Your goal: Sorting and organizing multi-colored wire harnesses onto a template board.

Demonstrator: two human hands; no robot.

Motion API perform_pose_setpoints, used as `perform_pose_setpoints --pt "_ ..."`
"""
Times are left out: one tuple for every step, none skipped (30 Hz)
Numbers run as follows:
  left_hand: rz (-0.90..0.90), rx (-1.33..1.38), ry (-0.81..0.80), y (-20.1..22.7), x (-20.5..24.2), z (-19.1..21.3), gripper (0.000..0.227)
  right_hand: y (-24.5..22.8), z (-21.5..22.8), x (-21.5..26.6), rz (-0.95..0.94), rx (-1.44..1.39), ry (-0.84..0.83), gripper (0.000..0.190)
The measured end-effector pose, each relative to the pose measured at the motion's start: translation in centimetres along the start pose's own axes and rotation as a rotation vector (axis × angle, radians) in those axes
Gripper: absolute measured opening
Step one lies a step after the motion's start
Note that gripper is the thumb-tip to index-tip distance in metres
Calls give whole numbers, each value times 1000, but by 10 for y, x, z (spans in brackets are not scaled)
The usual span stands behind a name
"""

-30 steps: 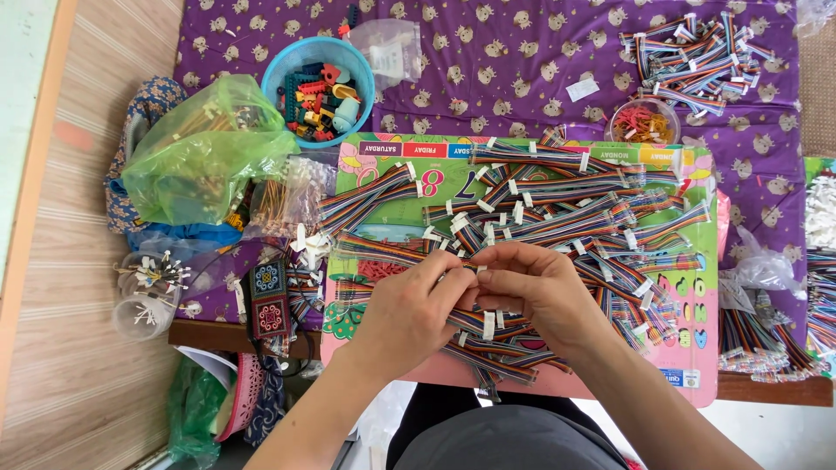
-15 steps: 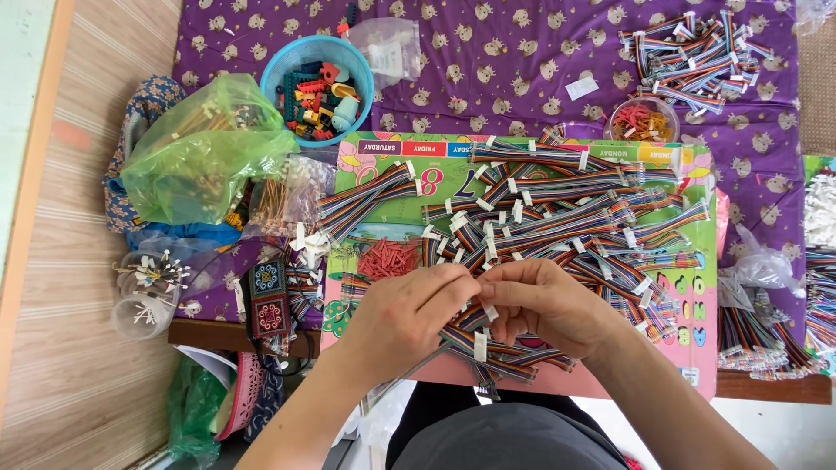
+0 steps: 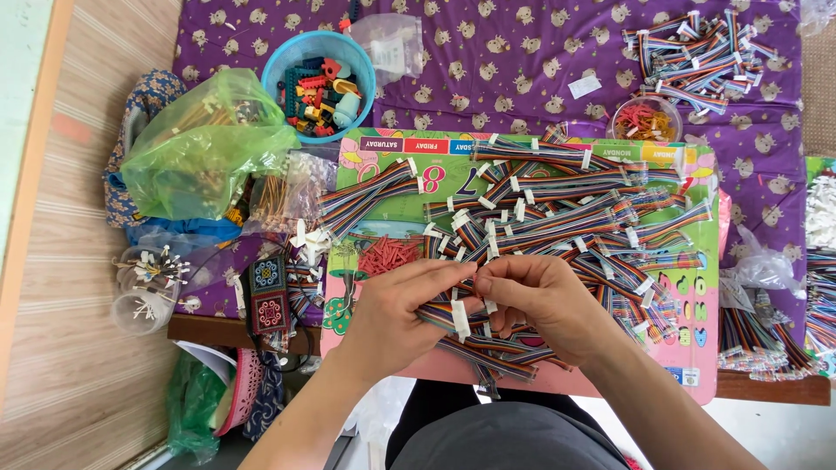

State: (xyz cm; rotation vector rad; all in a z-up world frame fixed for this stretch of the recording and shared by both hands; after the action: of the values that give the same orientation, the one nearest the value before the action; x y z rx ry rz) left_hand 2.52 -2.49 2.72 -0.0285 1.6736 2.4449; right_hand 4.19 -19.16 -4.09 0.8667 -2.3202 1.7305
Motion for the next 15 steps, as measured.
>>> perform_pose_setpoints --pt "0 1 0 -1 0 0 29 -2 -2 1 0 1 1 22" --pt "4 -16 -14 -3 0 0 29 -4 -4 1 4 9 1 22" --pt "9 -34 -27 -4 0 -1 29 -6 -6 2 9 16 2 21" --pt "9 -33 -28 -4 -1 1 29 -7 -5 3 8 16 3 21" --pt "14 -40 -57 -4 -1 1 30 -9 -5 3 28 28 -8 21" --pt "19 -47 -86 -4 -2 2 32 -11 -6 3 48 39 -20 21" --pt "19 -45 -86 -4 -2 4 32 -12 -5 3 48 40 -18 21" --pt "27 -112 -117 -5 -2 4 31 -15 -6 4 90 57 -43 31" --pt "36 -182 -145 -5 -2 5 32 -17 -7 4 131 74 -72 44" --pt "37 -183 -144 -5 -3 4 32 -19 -8 4 130 74 -74 44" --pt "39 -170 -142 -4 -4 5 30 -22 -10 5 151 90 -65 46" --pt "40 -157 -140 -4 -4 5 28 -24 -12 5 172 105 -57 47" --pt "39 -155 -139 -5 -4 5 28 -26 -11 7 172 108 -55 47" --pt "46 -114 -141 -6 -4 5 26 -24 -8 9 96 123 -23 34" --pt "55 -73 -144 -7 -4 5 25 -22 -6 12 20 136 9 24"
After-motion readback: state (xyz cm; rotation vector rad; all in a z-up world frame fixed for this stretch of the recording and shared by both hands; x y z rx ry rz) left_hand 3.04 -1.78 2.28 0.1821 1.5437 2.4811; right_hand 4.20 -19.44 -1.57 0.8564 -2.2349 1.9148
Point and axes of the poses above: each hand's wrist, its own x-axis away from the middle knuckle, its own z-axis out of the back of the hand, y = z × x, the point moved 5 cm from there along -x, towards the middle knuckle, and after that the axes turned 7 degrees about z, right-handed, at the moved point
